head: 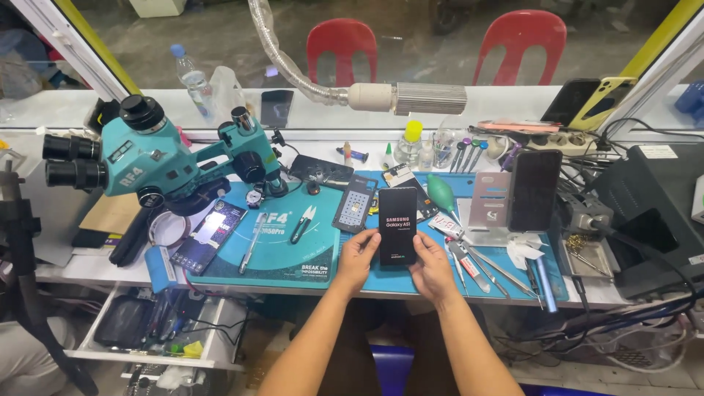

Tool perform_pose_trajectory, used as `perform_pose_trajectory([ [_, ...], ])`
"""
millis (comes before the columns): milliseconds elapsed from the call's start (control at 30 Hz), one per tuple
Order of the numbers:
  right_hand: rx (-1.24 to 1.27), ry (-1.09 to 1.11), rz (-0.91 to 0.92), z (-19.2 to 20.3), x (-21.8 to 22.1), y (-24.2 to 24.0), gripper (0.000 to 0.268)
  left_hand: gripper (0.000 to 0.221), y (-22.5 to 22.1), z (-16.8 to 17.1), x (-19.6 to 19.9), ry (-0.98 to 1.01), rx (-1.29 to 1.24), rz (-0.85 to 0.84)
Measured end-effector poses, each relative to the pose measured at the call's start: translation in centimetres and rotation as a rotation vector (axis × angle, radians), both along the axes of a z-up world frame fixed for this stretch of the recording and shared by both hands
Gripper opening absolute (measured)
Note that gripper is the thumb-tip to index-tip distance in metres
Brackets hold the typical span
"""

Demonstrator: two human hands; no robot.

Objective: A person at a repair station is inspecting and handling various mobile phone components including a battery and a screen assembly.

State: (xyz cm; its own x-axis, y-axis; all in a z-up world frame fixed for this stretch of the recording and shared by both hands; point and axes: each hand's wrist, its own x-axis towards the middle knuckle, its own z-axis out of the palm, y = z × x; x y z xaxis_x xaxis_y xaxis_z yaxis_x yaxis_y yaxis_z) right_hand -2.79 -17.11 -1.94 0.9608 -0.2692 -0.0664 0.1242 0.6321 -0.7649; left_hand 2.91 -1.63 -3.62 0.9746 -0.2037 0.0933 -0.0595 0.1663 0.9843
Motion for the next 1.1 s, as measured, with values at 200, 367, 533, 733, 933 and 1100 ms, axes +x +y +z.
perform_pose_trajectory([
  [200,0.003,0.01,0.059,0.7,-0.4,-0.3,0.03,0.024,0.2,2.8,-1.2,0.029,-0.041,-0.034],
  [367,-0.008,0.024,0.091,0.6,-0.3,-0.7,0.031,0.023,0.0,1.8,-0.7,0.052,-0.067,-0.032],
  [533,-0.008,0.021,0.106,0.3,-0.3,-0.8,0.031,0.022,-0.1,2.1,-0.6,0.076,-0.117,-0.035],
  [733,-0.033,0.023,0.11,0.2,-0.3,-0.7,0.031,0.018,-0.3,1.0,-0.4,0.105,-0.184,-0.041],
  [933,-0.109,0.012,0.082,0.3,-0.3,0.0,0.032,0.02,-0.1,2.0,-0.9,0.084,-0.146,-0.065],
  [1100,-0.19,0.005,0.013,-0.6,0.2,0.2,0.034,0.019,-0.3,1.7,-0.5,0.083,-0.165,-0.056],
])
